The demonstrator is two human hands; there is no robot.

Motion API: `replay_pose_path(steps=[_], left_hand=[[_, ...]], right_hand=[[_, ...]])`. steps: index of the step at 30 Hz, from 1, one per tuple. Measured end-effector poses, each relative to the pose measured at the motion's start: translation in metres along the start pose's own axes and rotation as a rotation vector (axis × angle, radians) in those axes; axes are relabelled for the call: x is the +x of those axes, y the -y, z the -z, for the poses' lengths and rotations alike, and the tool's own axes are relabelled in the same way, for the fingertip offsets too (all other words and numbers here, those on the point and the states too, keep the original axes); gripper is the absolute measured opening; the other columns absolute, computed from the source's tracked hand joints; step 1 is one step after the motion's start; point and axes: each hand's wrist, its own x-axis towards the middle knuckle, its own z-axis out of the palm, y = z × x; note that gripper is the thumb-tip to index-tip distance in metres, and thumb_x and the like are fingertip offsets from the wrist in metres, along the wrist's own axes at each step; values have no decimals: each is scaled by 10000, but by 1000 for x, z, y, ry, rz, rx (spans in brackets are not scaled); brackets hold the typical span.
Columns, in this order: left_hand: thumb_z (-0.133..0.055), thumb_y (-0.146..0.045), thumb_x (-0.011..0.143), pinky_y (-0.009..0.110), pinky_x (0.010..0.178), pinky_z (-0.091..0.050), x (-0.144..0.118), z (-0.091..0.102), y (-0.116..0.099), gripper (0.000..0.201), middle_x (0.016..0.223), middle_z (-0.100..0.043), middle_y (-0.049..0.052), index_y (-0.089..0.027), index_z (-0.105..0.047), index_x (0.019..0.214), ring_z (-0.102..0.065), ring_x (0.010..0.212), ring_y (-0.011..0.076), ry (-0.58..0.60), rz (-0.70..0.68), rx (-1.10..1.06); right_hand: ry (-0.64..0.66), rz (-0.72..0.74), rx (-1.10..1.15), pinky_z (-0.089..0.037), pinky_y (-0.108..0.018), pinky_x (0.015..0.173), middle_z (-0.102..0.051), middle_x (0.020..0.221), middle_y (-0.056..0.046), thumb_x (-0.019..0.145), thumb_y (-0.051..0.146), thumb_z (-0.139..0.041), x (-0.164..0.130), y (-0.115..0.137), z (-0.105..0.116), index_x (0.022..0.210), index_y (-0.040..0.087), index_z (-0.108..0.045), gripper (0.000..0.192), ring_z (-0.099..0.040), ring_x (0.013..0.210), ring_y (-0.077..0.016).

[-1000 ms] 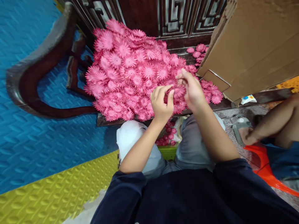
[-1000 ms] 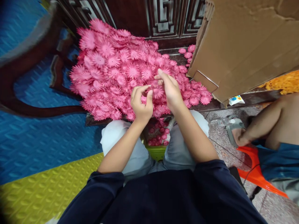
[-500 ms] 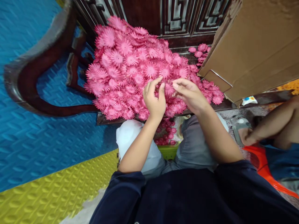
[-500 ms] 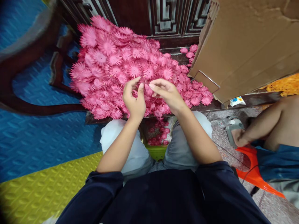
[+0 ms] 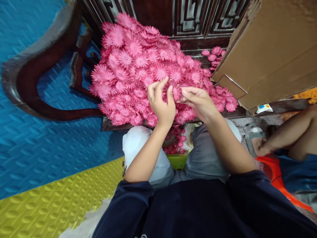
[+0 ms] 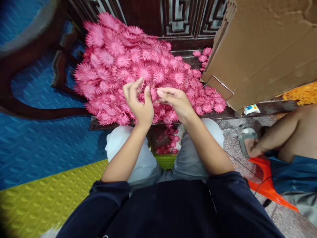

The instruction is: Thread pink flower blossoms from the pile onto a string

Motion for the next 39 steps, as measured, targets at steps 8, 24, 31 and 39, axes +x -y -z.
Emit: replay_pose_path(steps=[8, 24, 31, 39], left_hand=[[-493, -426, 883, 319, 905, -455, 4, 2, -1, 278, 905, -690, 24, -217, -663, 814, -619, 935, 155, 78, -168, 37], [-600, -404, 820, 332, 934, -447, 11, 10, -1, 189, 957, -713, 9, -242, -696, 843, -623, 967, 160, 166, -156, 41], [-618, -440, 796, 387, 956, -390, 10, 10, 2, 212, 900, -711, 20, -245, -700, 780, -563, 956, 202, 175, -220, 209], [-605, -391, 820, 366, 943, -402, 12, 10, 5, 176, 909, -717, 7, -245, -699, 789, -583, 963, 188, 177, -249, 224]], right_hand=[[-71, -4, 121, -483, -210, 655, -671, 737, 44, 550, 371, -819, 3, -5, 5, 753, 218, -683, 289, -562, 602, -52], [-44, -192, 306, -372, -197, 571, -617, 765, 61, 735, 276, -702, 2, -4, -3, 749, 218, -625, 97, -407, 547, -41], [-139, -328, 355, -409, -192, 594, -619, 678, 63, 759, 300, -683, 6, -11, -7, 718, 224, -618, 108, -443, 532, -46], [-146, -351, 309, -367, -201, 559, -622, 690, 65, 723, 198, -702, 2, -7, -1, 765, 212, -642, 74, -511, 592, -51]])
